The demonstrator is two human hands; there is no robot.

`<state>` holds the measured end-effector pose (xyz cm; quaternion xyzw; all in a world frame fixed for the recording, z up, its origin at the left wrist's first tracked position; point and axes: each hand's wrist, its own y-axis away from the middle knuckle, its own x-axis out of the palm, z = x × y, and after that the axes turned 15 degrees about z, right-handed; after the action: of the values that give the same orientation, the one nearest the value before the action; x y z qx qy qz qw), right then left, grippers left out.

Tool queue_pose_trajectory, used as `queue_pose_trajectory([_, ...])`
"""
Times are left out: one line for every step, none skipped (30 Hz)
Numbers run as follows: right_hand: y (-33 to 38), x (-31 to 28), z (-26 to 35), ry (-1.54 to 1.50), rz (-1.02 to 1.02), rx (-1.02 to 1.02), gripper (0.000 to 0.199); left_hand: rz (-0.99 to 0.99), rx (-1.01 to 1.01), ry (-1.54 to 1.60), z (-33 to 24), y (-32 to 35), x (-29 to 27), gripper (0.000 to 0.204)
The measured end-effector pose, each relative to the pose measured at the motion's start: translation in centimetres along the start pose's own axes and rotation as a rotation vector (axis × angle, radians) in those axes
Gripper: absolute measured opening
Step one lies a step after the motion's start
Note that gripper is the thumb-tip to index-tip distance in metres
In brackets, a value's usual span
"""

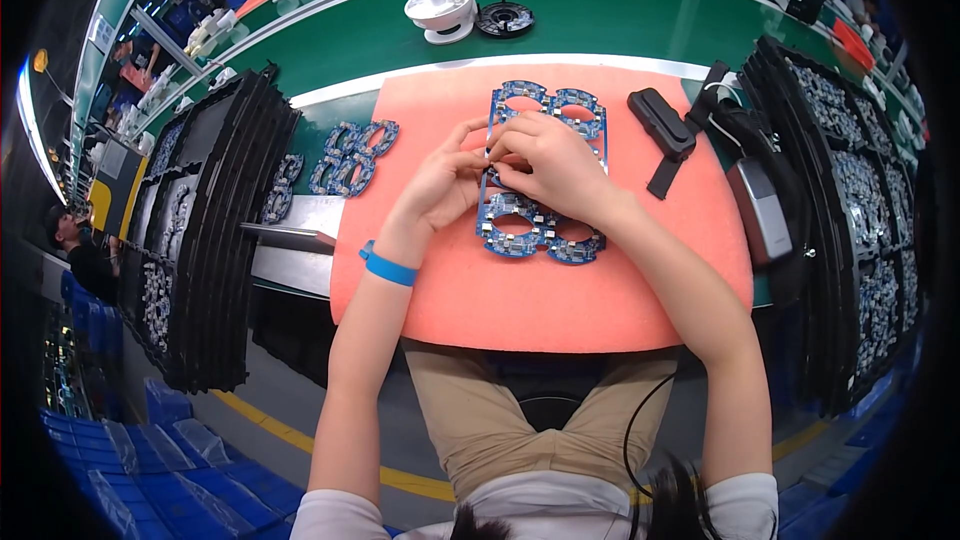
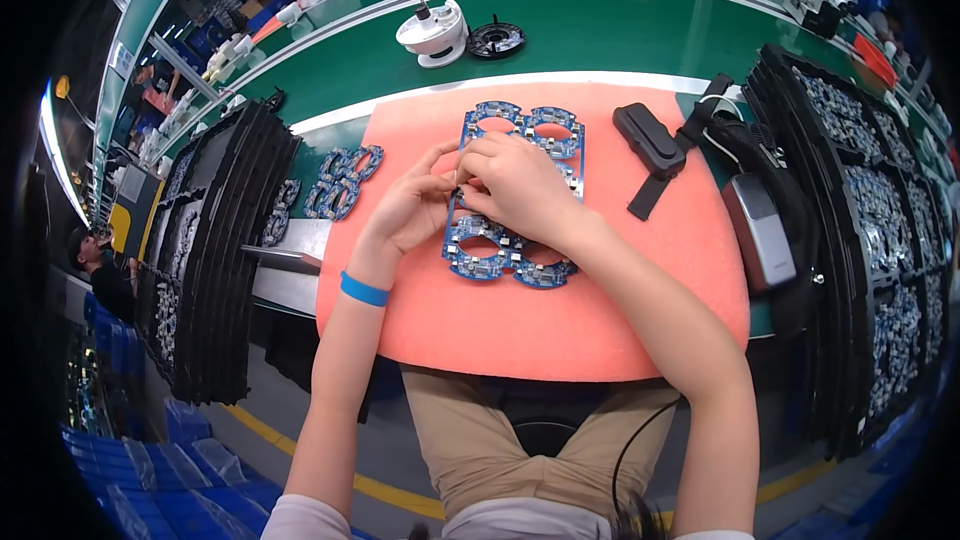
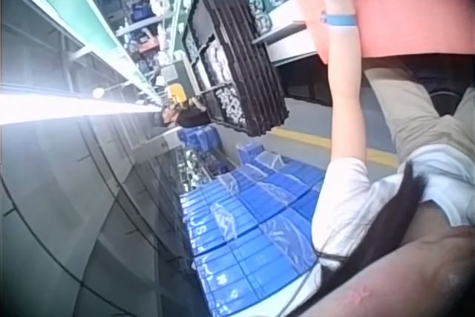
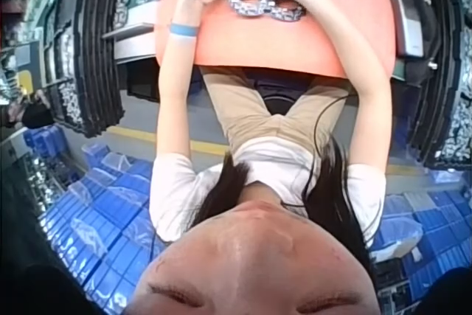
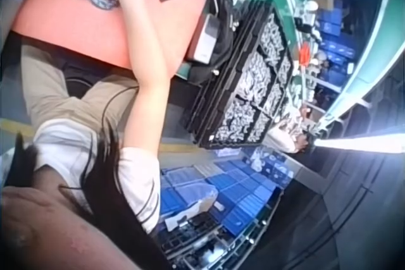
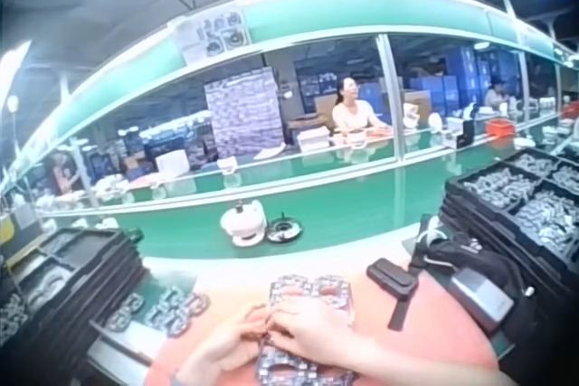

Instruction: Assembling, inspecting, and organizing printed circuit board panels on a factory production line.

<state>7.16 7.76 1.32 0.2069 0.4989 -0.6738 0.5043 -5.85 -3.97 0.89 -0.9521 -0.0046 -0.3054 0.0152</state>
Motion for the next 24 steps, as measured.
queue_pose_trajectory([0.0,0.2,0.0,0.000,0.000,0.003,0.011,0.005,0.001,-0.015,0.0,0.0,0.2,0.047])
queue_pose_trajectory([0.0,0.5,-0.1,-0.016,-0.040,0.004,0.011,0.006,-0.002,-0.013,-0.1,0.0,0.3,0.047])
queue_pose_trajectory([0.0,0.7,-0.2,-0.032,-0.080,0.005,0.011,0.001,-0.007,-0.026,-0.1,0.0,0.5,0.047])
queue_pose_trajectory([-0.1,0.6,-0.1,-0.033,-0.080,0.006,0.011,-0.004,-0.009,-0.039,-0.2,0.0,0.6,0.047])
queue_pose_trajectory([-0.1,0.4,0.1,-0.214,-0.060,0.103,0.011,-0.005,-0.010,-0.038,-0.3,0.0,0.8,0.047])
queue_pose_trajectory([-0.2,0.1,0.3,-0.394,-0.040,0.201,0.012,-0.006,-0.017,-0.075,-0.3,0.0,0.9,0.048])
queue_pose_trajectory([-0.2,-0.5,0.4,-0.345,-0.026,0.201,0.012,-0.008,-0.024,-0.114,-0.4,0.0,1.0,0.049])
queue_pose_trajectory([-0.2,-0.7,0.1,-0.346,-0.026,0.201,0.012,-0.009,-0.025,-0.114,-0.4,0.0,0.9,0.049])
queue_pose_trajectory([-0.2,-1.0,-0.3,-0.256,-0.007,0.154,0.012,-0.007,-0.020,-0.087,-0.3,0.0,0.6,0.048])
queue_pose_trajectory([-0.1,-1.3,-0.5,-0.165,0.012,0.107,0.013,-0.004,-0.016,-0.061,-0.2,-0.1,0.3,0.046])
queue_pose_trajectory([0.1,-2.0,-0.1,-0.128,0.076,0.138,0.014,-0.005,-0.016,-0.060,-0.2,-0.1,0.0,0.046])
queue_pose_trajectory([0.3,-2.3,-0.1,-0.128,0.077,0.138,0.014,0.007,-0.020,-0.032,-0.2,0.0,-0.3,0.047])
queue_pose_trajectory([0.4,-2.5,-0.3,-0.035,0.130,0.108,0.013,0.021,-0.024,-0.002,-0.2,-0.1,-0.5,0.047])
queue_pose_trajectory([0.5,-2.7,-0.5,0.058,0.183,0.078,0.013,0.023,-0.021,0.021,-0.2,-0.1,-0.3,0.047])
queue_pose_trajectory([0.6,-2.8,-0.5,0.059,0.183,0.079,0.013,0.025,-0.021,0.022,-0.2,-0.2,-0.4,0.047])
queue_pose_trajectory([0.7,-2.8,-0.5,0.043,0.216,0.068,0.012,0.019,-0.025,0.022,-0.2,-0.2,-0.4,0.047])
queue_pose_trajectory([0.8,-2.8,-0.4,0.026,0.249,0.057,0.012,0.014,-0.029,0.023,-0.2,-0.2,-0.5,0.047])
queue_pose_trajectory([0.7,-2.8,-0.4,0.026,0.249,0.057,0.012,0.014,-0.029,0.022,-0.2,-0.2,-0.5,0.047])
queue_pose_trajectory([0.8,-2.8,-0.3,0.058,0.247,0.032,0.011,0.022,-0.024,0.031,-0.2,-0.2,-0.6,0.047])
queue_pose_trajectory([0.8,-2.8,-0.3,0.090,0.245,0.007,0.010,0.031,-0.019,0.039,-0.2,-0.2,-0.6,0.047])
queue_pose_trajectory([0.7,-2.8,-0.3,0.090,0.246,0.007,0.010,0.031,-0.020,0.039,-0.2,-0.2,-0.5,0.047])
queue_pose_trajectory([0.7,-2.7,-0.2,0.103,0.241,0.022,0.011,0.026,-0.020,0.036,-0.3,-0.2,-0.3,0.047])
queue_pose_trajectory([0.6,-2.6,-0.1,0.116,0.235,0.038,0.012,0.020,-0.020,0.033,-0.3,-0.2,-0.2,0.047])
queue_pose_trajectory([0.6,-2.6,0.1,0.116,0.235,0.039,0.012,0.021,-0.020,0.033,-0.3,-0.2,-0.2,0.047])
